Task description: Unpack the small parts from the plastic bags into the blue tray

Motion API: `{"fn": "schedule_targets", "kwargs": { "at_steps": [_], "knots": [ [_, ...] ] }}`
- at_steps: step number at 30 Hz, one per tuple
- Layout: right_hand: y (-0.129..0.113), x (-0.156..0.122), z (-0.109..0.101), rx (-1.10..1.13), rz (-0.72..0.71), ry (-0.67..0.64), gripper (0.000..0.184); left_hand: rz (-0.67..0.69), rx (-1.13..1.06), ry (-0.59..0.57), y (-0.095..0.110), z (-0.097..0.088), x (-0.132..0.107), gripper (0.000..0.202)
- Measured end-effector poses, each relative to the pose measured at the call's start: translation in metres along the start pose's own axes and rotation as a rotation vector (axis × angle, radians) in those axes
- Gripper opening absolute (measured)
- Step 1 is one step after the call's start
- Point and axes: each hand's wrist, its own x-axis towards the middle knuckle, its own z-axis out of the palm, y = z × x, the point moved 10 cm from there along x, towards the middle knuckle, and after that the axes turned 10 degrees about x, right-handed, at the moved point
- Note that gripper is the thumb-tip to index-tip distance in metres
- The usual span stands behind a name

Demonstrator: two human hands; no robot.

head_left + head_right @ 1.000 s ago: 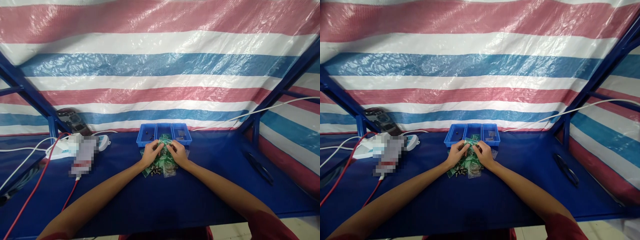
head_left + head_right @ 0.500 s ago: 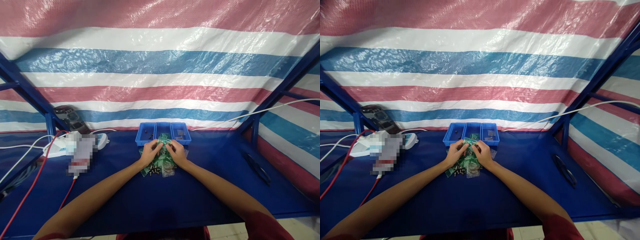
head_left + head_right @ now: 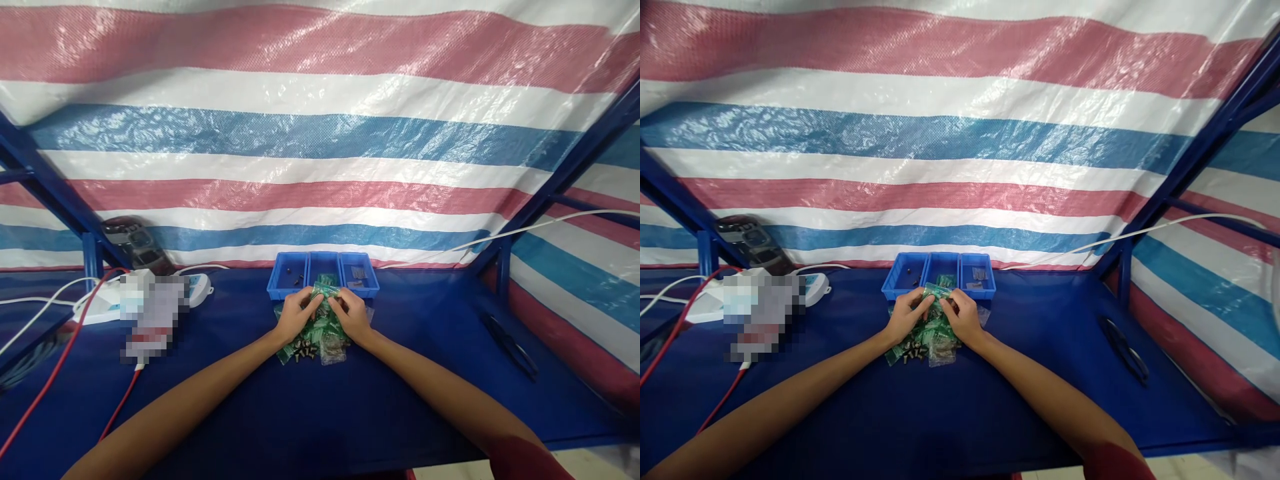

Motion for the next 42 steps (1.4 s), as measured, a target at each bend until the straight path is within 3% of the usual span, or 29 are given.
{"fn": "schedule_targets", "kwargs": {
  "at_steps": [42],
  "knots": [
    [0.0016, 0.0015, 0.001, -0.004, -0.008, 0.011, 0.033, 0.016, 0.031, 0.004, 0.0014, -0.0027, 0.0006, 0.028]
  ]
}}
